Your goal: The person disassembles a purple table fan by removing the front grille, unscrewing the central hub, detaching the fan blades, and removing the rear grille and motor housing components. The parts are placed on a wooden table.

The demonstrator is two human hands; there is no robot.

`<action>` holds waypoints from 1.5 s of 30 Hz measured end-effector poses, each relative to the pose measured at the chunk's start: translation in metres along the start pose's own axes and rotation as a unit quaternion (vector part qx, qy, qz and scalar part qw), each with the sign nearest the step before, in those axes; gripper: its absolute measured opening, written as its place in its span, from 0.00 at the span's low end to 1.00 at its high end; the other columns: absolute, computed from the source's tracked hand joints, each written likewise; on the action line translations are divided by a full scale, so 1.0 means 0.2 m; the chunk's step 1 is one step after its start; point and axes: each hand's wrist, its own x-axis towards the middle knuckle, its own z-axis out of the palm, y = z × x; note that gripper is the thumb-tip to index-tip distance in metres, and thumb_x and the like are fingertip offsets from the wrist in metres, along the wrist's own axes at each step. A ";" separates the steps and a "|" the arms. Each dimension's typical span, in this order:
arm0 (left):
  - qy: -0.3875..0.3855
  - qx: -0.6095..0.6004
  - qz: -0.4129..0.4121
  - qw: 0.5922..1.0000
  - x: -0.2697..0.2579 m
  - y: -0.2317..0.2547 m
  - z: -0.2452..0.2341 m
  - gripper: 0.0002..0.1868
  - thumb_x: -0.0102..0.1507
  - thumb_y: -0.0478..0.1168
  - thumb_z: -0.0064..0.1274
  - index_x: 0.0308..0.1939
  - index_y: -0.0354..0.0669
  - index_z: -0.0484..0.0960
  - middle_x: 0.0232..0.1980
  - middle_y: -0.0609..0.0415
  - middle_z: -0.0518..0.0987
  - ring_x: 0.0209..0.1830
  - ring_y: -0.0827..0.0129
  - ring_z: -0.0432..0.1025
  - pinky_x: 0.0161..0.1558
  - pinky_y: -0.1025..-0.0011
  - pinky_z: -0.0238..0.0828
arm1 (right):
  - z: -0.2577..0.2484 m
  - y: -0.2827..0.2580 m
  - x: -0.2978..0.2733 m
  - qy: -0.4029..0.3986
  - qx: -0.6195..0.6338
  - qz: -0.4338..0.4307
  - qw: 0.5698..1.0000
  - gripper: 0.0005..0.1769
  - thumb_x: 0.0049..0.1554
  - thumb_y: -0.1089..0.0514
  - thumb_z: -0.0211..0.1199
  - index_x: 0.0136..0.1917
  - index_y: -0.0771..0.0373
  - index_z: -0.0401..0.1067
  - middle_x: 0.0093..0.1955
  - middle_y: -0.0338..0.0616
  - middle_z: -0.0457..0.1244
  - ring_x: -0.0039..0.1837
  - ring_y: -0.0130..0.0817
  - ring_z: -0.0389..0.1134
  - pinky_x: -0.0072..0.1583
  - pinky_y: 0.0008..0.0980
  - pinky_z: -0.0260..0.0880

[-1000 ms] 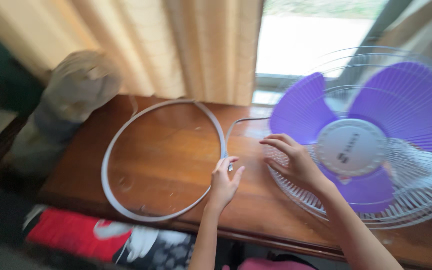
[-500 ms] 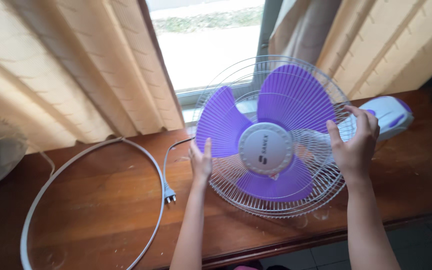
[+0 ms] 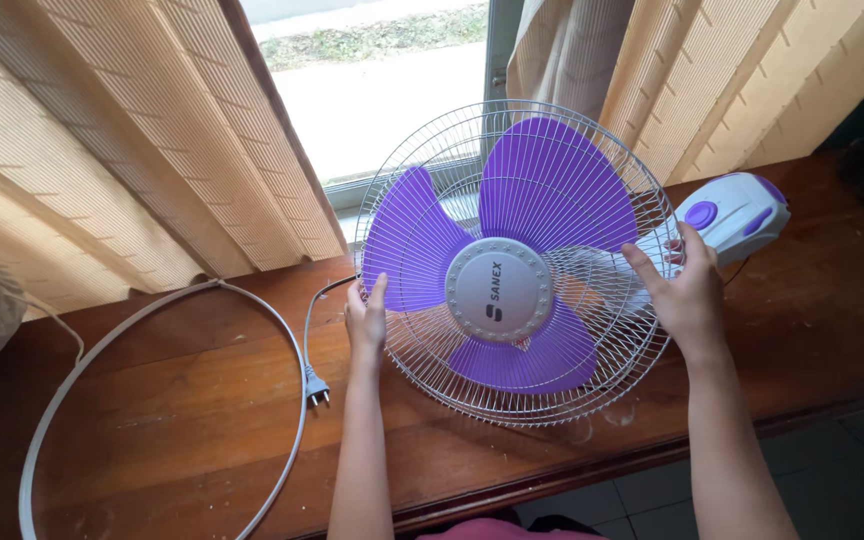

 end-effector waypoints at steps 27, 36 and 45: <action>-0.040 -0.215 0.137 0.966 -0.49 0.40 -0.60 0.34 0.65 0.47 0.54 0.71 0.34 0.66 0.65 0.45 0.74 0.64 0.60 0.66 0.60 0.58 0.57 | -0.23 -0.31 -0.06 -0.158 0.427 -0.107 0.884 0.40 0.50 0.59 0.77 0.69 0.70 0.61 0.56 0.37 0.63 0.57 0.22 0.65 0.61 0.23 0.70; 0.019 -0.300 0.119 0.946 -0.69 0.54 -1.22 0.50 0.61 0.65 0.40 0.80 0.41 0.46 0.85 0.44 0.43 0.83 0.46 0.37 0.69 0.25 0.31 | -0.02 -0.56 -0.24 -0.184 0.467 -0.305 0.809 0.37 0.51 0.55 0.81 0.64 0.58 0.59 0.57 0.35 0.61 0.61 0.24 0.63 0.71 0.29 0.64; 0.095 -0.367 0.091 0.921 -0.99 0.41 -1.97 0.49 0.63 0.67 0.43 0.74 0.30 0.60 0.76 0.39 0.63 0.75 0.41 0.59 0.68 0.40 0.57 | 0.44 -0.87 -0.46 -0.230 0.379 -0.396 0.804 0.35 0.46 0.55 0.81 0.58 0.58 0.60 0.65 0.48 0.56 0.69 0.33 0.58 0.71 0.37 0.65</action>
